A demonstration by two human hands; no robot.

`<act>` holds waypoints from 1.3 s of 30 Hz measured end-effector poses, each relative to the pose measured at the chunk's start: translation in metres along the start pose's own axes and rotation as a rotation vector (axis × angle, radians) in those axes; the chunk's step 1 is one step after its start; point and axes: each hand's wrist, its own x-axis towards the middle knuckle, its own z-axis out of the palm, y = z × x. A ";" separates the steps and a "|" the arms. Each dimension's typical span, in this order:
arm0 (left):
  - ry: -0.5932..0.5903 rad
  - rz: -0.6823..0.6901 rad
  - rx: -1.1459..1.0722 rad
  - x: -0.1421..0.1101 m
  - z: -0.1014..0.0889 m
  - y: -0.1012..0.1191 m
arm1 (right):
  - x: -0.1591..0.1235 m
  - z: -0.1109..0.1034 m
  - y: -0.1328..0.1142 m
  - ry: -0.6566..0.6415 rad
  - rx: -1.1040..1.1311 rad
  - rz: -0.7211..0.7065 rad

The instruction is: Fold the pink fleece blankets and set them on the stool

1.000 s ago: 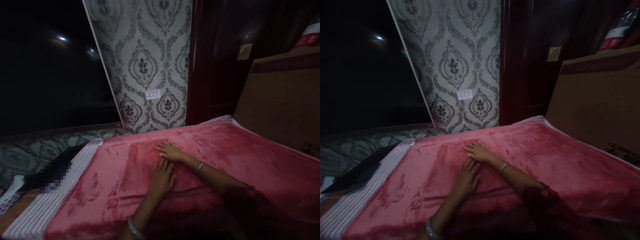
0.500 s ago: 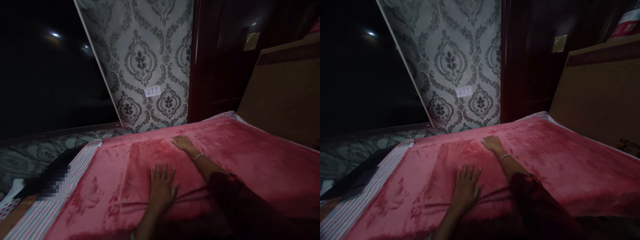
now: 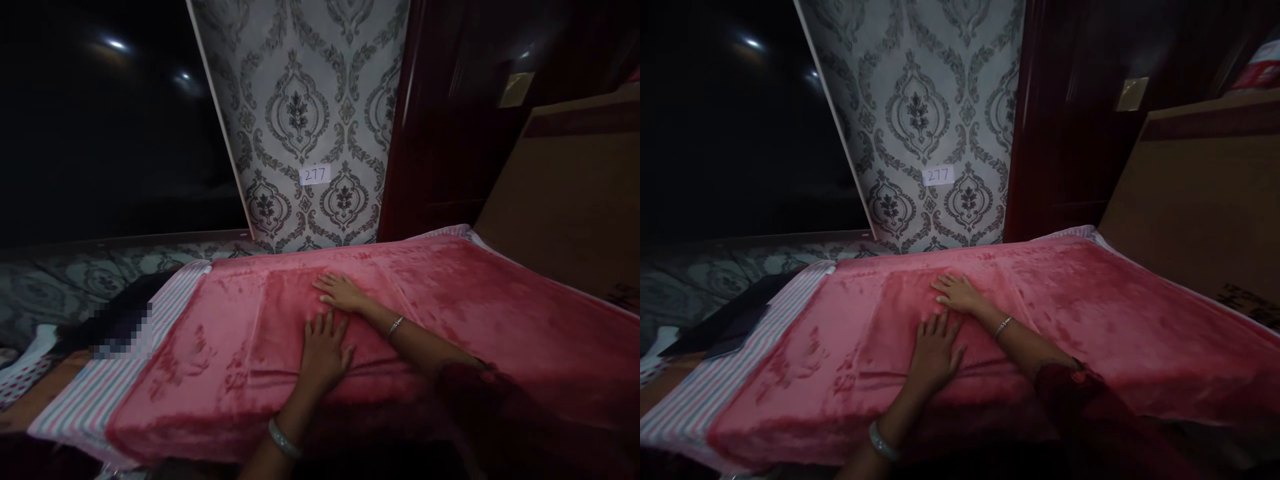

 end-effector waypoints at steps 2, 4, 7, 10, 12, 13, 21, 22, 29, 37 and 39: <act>-0.002 0.004 0.010 -0.001 0.000 0.002 | 0.001 0.003 -0.005 -0.014 0.002 0.019; 0.000 0.003 0.014 -0.005 -0.001 0.004 | 0.001 0.001 -0.008 -0.029 0.002 0.050; 0.011 0.029 -0.037 -0.013 -0.010 0.004 | -0.001 -0.003 -0.015 -0.049 0.014 0.092; 0.020 0.086 -0.233 -0.008 -0.033 -0.005 | -0.007 0.002 -0.025 0.017 -0.004 0.073; 0.050 0.096 -0.347 0.012 -0.050 -0.016 | -0.012 0.012 -0.031 0.081 -0.044 0.055; 0.062 0.093 -0.360 0.026 -0.057 -0.024 | -0.013 0.017 -0.033 0.109 -0.059 0.061; -0.263 -0.146 0.036 0.116 -0.038 -0.104 | -0.018 0.036 -0.033 0.182 -0.038 0.057; -0.256 -0.158 0.045 0.116 -0.031 -0.109 | -0.018 0.036 -0.032 0.182 -0.036 0.057; -0.258 -0.181 0.101 0.108 -0.018 -0.119 | -0.019 0.036 -0.033 0.179 -0.038 0.067; -0.314 -0.375 0.172 0.097 -0.047 -0.157 | -0.022 0.032 -0.035 0.154 -0.049 0.081; -0.311 -0.407 0.202 0.090 -0.057 -0.157 | -0.022 0.030 -0.035 0.147 -0.045 0.086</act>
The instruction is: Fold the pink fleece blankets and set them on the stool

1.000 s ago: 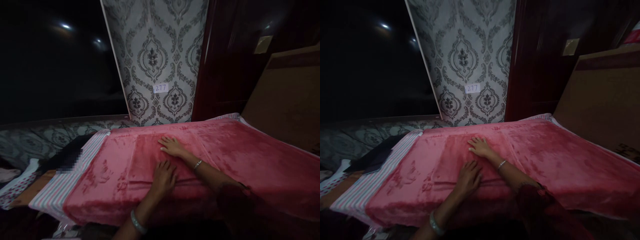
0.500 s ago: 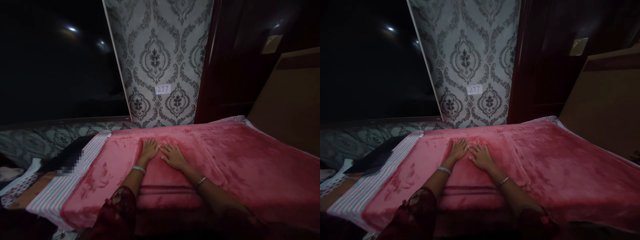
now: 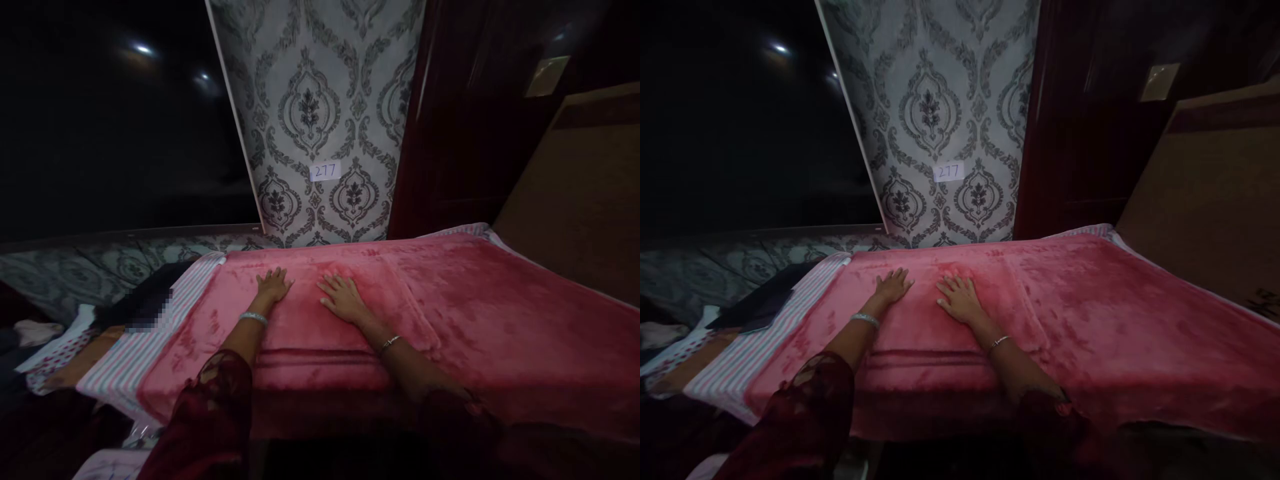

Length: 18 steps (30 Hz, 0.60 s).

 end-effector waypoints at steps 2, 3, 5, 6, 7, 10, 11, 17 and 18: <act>0.028 -0.003 0.026 -0.013 -0.004 0.003 | 0.000 -0.002 -0.001 -0.008 0.007 0.007; 0.050 0.020 0.034 -0.020 -0.004 0.007 | 0.000 -0.004 -0.002 -0.014 0.011 0.012; 0.080 0.116 0.030 -0.038 0.001 0.017 | -0.001 -0.008 -0.003 -0.035 0.017 0.016; 0.082 0.173 0.020 -0.047 0.007 0.022 | -0.003 -0.011 -0.004 -0.050 0.020 0.018; 0.079 0.221 0.007 -0.055 0.013 0.026 | -0.006 -0.013 -0.005 -0.065 0.021 0.018; 0.075 0.264 -0.016 -0.072 0.034 0.030 | -0.024 -0.020 -0.003 -0.096 0.015 0.021; 0.083 0.258 -0.018 -0.074 0.039 0.030 | -0.033 -0.022 0.000 -0.098 0.009 0.028; 0.113 0.272 -0.034 -0.073 0.046 0.025 | -0.100 -0.022 0.035 -0.083 -0.071 0.168; 0.120 0.273 -0.039 -0.072 0.046 0.025 | -0.111 -0.021 0.041 -0.070 -0.087 0.203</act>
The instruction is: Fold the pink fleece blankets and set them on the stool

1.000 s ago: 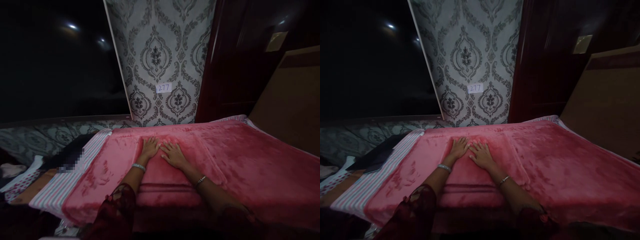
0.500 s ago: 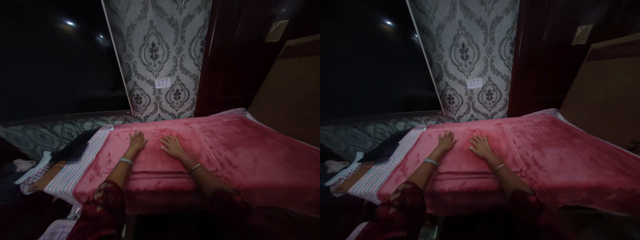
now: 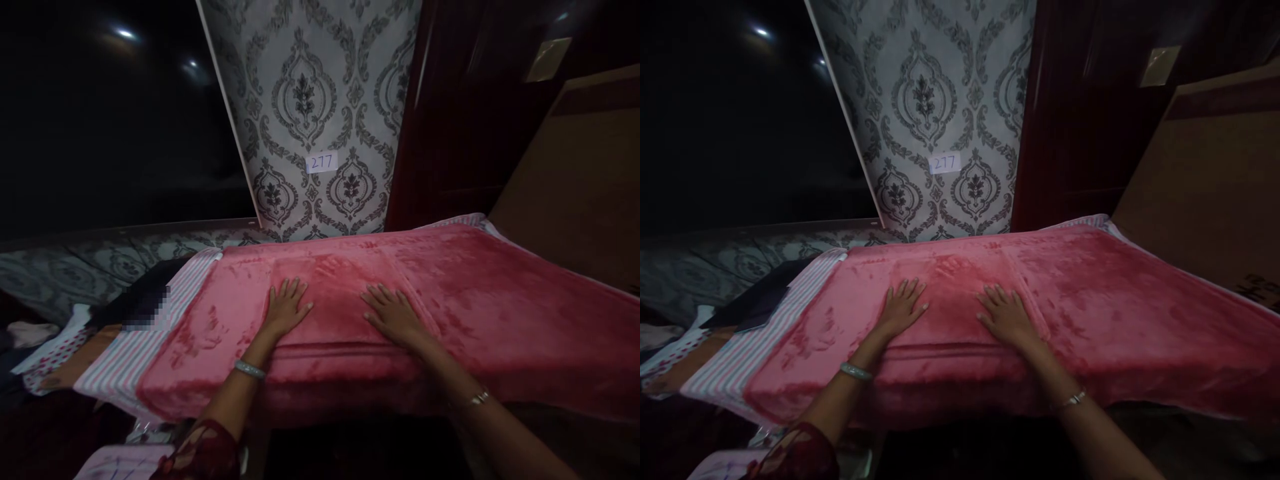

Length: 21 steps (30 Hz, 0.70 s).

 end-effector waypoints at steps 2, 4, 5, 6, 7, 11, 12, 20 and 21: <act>0.011 0.003 -0.009 0.001 0.000 -0.001 | -0.017 0.007 0.015 0.040 -0.011 0.074; 0.011 0.007 -0.027 0.002 -0.002 -0.002 | -0.031 0.014 0.027 0.091 0.004 0.128; 0.002 0.010 -0.038 0.002 -0.004 -0.002 | -0.038 0.017 0.033 0.112 0.018 0.146; -0.010 0.013 -0.049 0.002 -0.006 -0.003 | -0.043 0.020 0.038 0.126 0.034 0.161; -0.019 0.015 -0.059 0.000 -0.009 -0.002 | -0.048 0.021 0.043 0.136 0.047 0.174; 0.001 0.071 -0.097 -0.025 -0.017 0.011 | -0.058 0.020 0.049 0.237 0.018 0.218; 0.023 0.115 -0.106 -0.035 -0.016 0.018 | -0.058 0.018 0.045 0.286 0.002 0.201; 0.353 0.324 -0.048 -0.088 0.025 0.057 | -0.048 0.036 -0.030 0.375 0.038 -0.198; 0.389 0.314 -0.042 -0.089 0.029 0.057 | -0.049 0.041 -0.032 0.379 0.044 -0.212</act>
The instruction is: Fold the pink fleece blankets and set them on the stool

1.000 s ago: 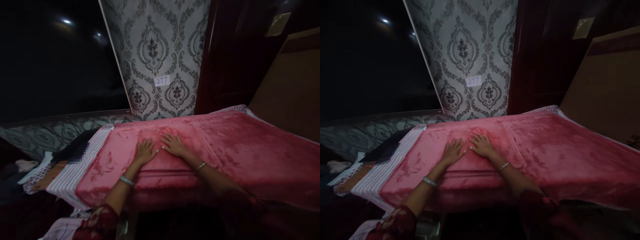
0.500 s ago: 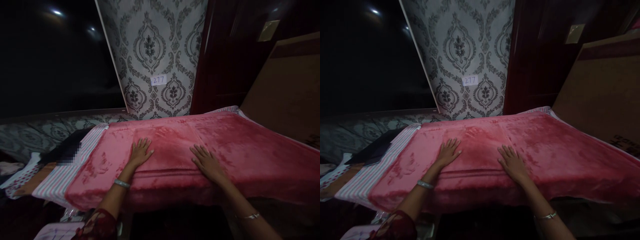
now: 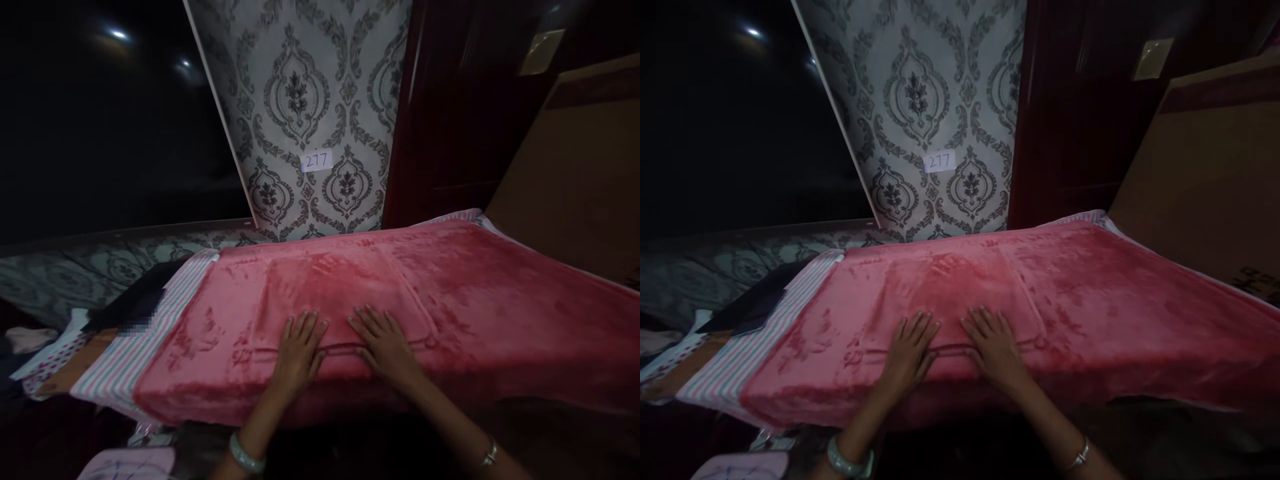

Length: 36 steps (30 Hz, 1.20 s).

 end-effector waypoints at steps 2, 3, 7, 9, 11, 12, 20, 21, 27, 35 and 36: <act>0.047 -0.017 0.016 -0.002 0.003 0.001 | -0.005 0.003 0.003 0.007 0.026 -0.017; 0.062 -0.028 0.022 -0.003 0.003 0.003 | -0.006 0.002 0.006 0.001 0.047 -0.023; 0.067 -0.012 0.022 -0.001 0.002 0.017 | 0.015 -0.015 0.012 -0.058 0.174 0.007; 0.073 0.010 0.022 -0.001 0.004 0.027 | 0.041 -0.022 0.007 -0.095 0.243 -0.003; 0.109 0.003 0.047 -0.002 0.009 0.035 | 0.071 -0.023 -0.002 -0.169 0.274 -0.057; 0.133 -0.007 0.065 -0.003 0.012 0.038 | 0.086 -0.021 -0.006 -0.225 0.274 -0.090; 0.267 -0.041 0.062 -0.010 0.029 0.045 | 0.183 0.014 0.012 -0.478 0.161 -0.243; 0.267 -0.040 0.061 -0.010 0.029 0.045 | 0.194 0.017 0.018 -0.495 0.131 -0.204; 0.272 -0.028 0.063 -0.009 0.029 0.044 | 0.243 0.040 0.040 -0.566 0.089 0.062; 0.329 -0.044 0.074 -0.008 0.040 0.044 | 0.241 0.058 0.046 -0.492 0.121 0.099; 0.330 -0.046 0.075 -0.008 0.040 0.045 | 0.241 0.056 0.046 -0.493 0.123 0.102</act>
